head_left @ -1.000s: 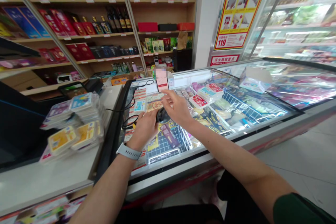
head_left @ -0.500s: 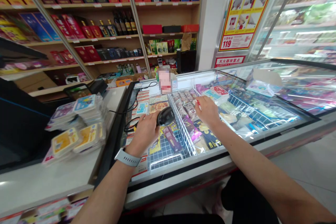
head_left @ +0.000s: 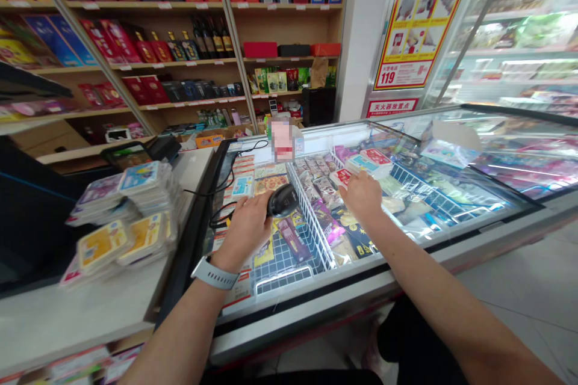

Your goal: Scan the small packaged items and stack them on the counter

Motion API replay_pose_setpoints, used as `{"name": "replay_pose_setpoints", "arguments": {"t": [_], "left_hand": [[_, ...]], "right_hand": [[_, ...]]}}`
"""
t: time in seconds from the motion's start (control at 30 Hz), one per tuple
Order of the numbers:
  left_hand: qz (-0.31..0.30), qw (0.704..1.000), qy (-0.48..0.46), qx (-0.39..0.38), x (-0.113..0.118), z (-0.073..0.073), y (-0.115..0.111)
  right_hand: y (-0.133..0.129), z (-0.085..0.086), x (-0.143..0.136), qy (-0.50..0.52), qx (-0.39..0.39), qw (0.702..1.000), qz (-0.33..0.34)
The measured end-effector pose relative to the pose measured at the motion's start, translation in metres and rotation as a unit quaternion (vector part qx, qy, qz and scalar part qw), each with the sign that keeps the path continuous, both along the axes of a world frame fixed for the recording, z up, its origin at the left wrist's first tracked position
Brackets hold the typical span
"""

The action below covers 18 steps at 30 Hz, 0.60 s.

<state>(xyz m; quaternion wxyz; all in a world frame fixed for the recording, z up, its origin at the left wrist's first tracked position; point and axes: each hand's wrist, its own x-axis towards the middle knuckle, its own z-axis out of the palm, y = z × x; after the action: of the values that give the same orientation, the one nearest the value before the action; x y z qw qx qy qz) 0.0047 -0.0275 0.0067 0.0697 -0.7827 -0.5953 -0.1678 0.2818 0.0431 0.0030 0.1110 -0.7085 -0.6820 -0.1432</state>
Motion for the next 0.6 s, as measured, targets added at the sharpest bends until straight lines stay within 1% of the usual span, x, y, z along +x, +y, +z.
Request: {"name": "replay_pose_setpoints", "arguments": {"t": [0.17,0.3,0.47,0.6], "left_hand": [[0.001,1.000,-0.002,-0.001,-0.0004,0.0006,-0.0001],[0.007,1.000,-0.008,-0.002,-0.0005,0.0009,0.0000],[-0.002,1.000,-0.006,0.000,-0.0014,-0.0011,0.0014],[0.000,1.000,-0.009,0.001,-0.0002,0.0005,0.0001]], "right_hand": [[-0.0006,-0.0006,-0.0004,-0.016,-0.016,1.000,0.003],[-0.0012,-0.0011,0.0001,-0.029,-0.009,1.000,0.009],[-0.0023,-0.0015,0.0002,-0.047,-0.005,0.999,0.015],[-0.0030,-0.0014,-0.0013,-0.048,-0.004,0.999,0.026]]}}
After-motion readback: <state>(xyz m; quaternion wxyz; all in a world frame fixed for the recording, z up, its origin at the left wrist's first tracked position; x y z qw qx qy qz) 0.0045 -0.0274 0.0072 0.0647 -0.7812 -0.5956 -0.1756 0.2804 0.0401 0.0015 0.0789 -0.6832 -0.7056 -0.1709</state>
